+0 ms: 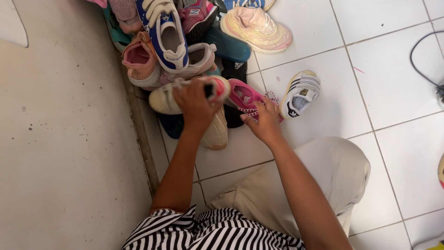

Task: The person is sitting on the floor, taking crumpled paper from a large white bag and stuffing it into various sneakers to help them keep their shape.

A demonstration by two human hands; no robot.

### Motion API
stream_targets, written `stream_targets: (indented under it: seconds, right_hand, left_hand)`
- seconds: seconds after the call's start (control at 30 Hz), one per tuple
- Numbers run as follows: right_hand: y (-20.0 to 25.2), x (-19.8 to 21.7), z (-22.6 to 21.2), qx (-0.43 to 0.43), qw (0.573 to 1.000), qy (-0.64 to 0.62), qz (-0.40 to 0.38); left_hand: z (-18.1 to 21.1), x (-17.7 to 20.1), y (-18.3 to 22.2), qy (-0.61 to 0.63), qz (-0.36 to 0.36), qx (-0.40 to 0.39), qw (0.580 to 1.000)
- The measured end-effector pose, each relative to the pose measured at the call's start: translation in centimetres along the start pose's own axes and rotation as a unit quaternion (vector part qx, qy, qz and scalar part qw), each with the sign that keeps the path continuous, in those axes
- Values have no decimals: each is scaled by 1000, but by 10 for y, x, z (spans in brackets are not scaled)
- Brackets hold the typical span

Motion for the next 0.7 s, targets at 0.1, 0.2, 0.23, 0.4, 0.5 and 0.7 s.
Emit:
stream_targets:
  seconds: [0.1,0.2,0.23,0.4,0.5,0.7]
  right_hand:
    - [7,31,-31,-12,964,-265,-25]
    - [12,29,-13,-131,908,-389,-81]
    - [11,26,2,-198,904,-372,-64]
    - [9,14,16,-270,838,-474,-13]
    - [9,2,32,-314,809,-497,8]
    - [12,21,12,-330,824,-461,-16]
  left_hand:
    - [55,-25,21,83,7,-99,992]
    - [97,-24,36,163,-20,-183,969]
    - [109,-20,35,189,-71,-205,958]
    - [86,5,-17,329,-150,-149,920]
    - [36,-12,-53,360,-132,-81,920]
    - [-17,-93,-75,-18,-359,100,928]
Point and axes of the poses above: each hand's wrist, its own y-axis away from the middle knuckle, its own x-axis out of the back of the hand, z = x × y, the point moved 3 cm from there along -y, towards the middle knuckle, and after that the axes turned 2 degrees about -y, right-handed, at the moved point
